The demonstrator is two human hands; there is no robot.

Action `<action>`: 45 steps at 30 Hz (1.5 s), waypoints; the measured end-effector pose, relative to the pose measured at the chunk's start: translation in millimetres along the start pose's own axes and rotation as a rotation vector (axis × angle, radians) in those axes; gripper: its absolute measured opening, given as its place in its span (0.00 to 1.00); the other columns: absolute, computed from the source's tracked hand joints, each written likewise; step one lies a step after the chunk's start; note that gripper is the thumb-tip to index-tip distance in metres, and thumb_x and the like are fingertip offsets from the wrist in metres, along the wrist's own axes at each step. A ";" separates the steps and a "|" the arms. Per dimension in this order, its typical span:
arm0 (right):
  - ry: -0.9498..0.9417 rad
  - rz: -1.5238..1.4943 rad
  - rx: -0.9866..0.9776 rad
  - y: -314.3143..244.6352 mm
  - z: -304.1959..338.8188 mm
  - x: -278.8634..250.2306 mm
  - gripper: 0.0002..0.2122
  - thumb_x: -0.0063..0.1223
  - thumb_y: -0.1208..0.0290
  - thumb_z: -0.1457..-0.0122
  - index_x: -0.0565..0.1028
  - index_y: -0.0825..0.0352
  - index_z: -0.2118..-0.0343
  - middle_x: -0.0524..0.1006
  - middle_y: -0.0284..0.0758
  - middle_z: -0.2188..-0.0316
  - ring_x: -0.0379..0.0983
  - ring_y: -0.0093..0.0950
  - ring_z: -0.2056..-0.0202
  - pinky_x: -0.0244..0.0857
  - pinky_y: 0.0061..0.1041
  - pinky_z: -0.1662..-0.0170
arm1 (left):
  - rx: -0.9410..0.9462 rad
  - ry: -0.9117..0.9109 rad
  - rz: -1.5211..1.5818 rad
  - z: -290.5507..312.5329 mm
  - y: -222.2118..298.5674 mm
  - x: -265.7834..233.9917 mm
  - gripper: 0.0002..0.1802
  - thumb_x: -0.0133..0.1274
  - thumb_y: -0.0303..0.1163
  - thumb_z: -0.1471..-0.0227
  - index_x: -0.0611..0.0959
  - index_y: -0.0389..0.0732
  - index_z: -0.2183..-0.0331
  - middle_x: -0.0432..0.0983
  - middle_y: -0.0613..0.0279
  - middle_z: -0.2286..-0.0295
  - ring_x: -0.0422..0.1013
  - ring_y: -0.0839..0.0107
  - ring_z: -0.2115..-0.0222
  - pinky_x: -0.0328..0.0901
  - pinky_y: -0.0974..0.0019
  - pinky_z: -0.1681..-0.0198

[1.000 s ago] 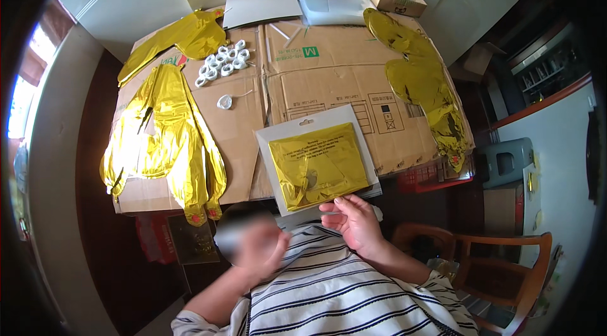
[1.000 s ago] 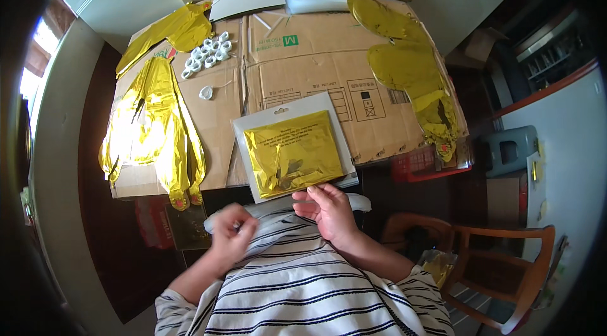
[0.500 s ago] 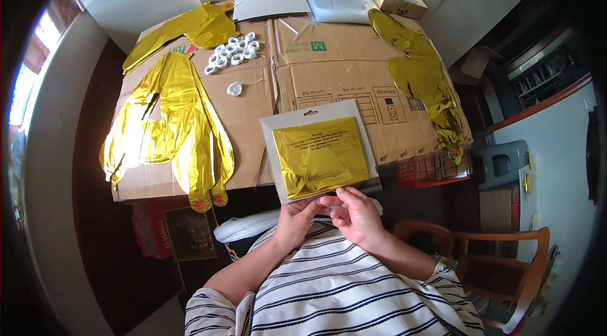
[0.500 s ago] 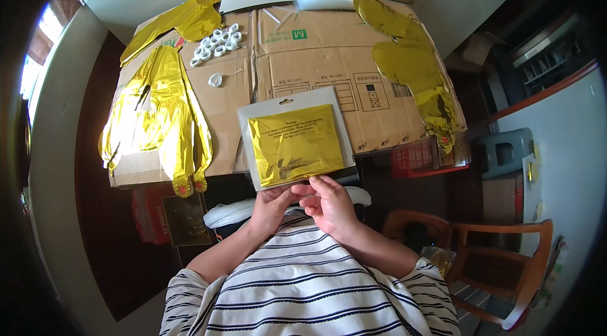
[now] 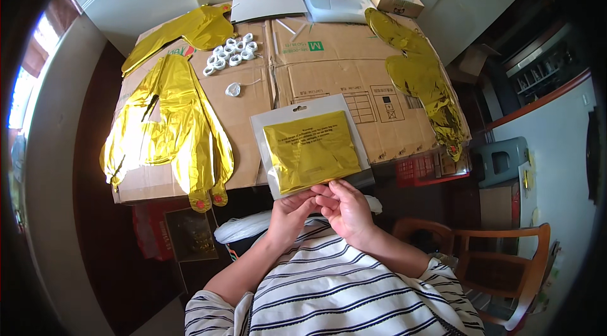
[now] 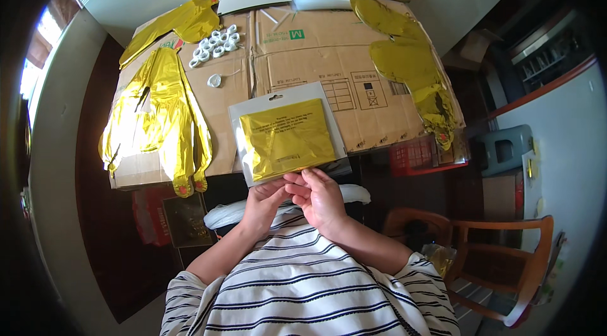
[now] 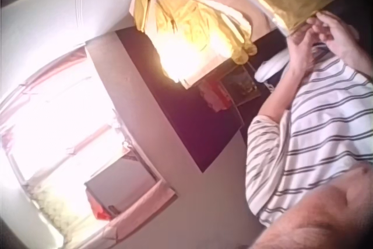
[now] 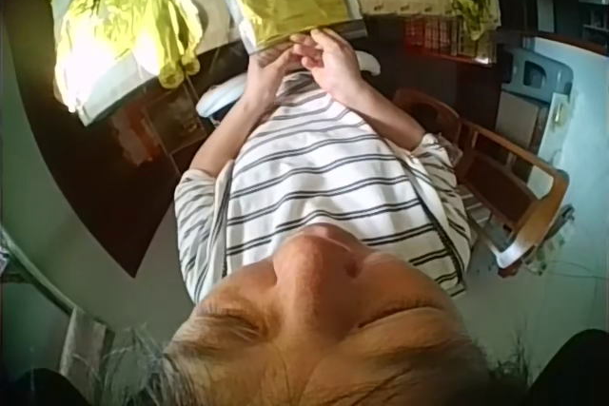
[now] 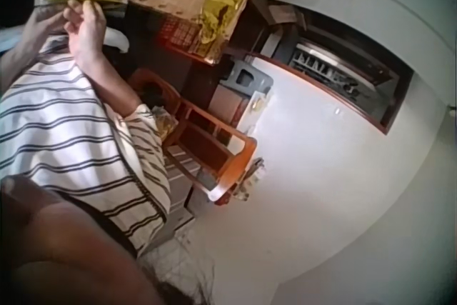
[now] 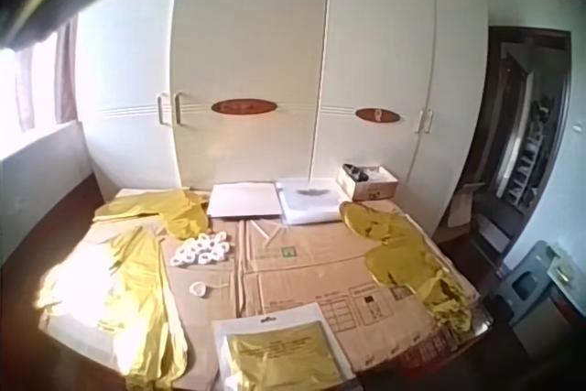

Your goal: Folding and placing gold foil balloons into plastic packaging with cardboard inserts.

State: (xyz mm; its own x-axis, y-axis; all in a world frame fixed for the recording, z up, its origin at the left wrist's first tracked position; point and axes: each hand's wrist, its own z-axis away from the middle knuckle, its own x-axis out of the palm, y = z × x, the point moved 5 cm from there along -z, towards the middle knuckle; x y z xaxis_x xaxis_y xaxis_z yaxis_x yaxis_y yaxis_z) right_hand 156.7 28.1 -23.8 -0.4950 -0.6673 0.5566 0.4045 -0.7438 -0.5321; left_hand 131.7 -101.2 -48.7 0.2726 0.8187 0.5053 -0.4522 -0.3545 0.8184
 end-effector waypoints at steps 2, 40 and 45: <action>-0.018 0.075 0.006 -4.2 -1.7 0.8 0.09 0.47 0.66 0.31 0.73 0.64 0.55 0.82 0.39 0.63 0.79 0.21 0.72 0.70 0.17 0.73 | -0.009 -0.013 0.029 -0.3 2.2 -5.2 0.13 0.51 0.22 0.38 0.79 0.28 0.52 0.81 0.53 0.59 0.77 0.67 0.61 0.72 0.64 0.51; -0.252 1.687 -1.621 -12.7 32.7 42.1 0.17 0.55 0.77 0.45 0.76 0.74 0.51 0.75 0.44 0.50 0.70 0.39 0.50 0.66 0.39 0.46 | -0.010 0.164 0.138 2.1 9.3 -32.4 0.24 0.49 0.44 0.35 0.79 0.29 0.55 0.82 0.50 0.65 0.79 0.65 0.66 0.72 0.64 0.57; -0.157 1.715 -1.577 -11.7 27.2 38.5 0.20 0.57 0.77 0.47 0.75 0.71 0.50 0.74 0.43 0.47 0.69 0.40 0.49 0.64 0.41 0.44 | 0.001 0.313 0.004 6.1 13.5 -40.6 0.18 0.56 0.40 0.39 0.81 0.32 0.62 0.81 0.54 0.70 0.77 0.69 0.71 0.73 0.65 0.64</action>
State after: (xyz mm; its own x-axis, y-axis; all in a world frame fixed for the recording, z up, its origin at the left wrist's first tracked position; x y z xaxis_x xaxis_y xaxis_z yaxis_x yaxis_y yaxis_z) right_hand 153.8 10.1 21.2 -0.4020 -0.4746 -0.7831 -0.4913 0.8334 -0.2529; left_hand 119.7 -142.0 -56.4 -0.0041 0.9165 0.4000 -0.4515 -0.3586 0.8170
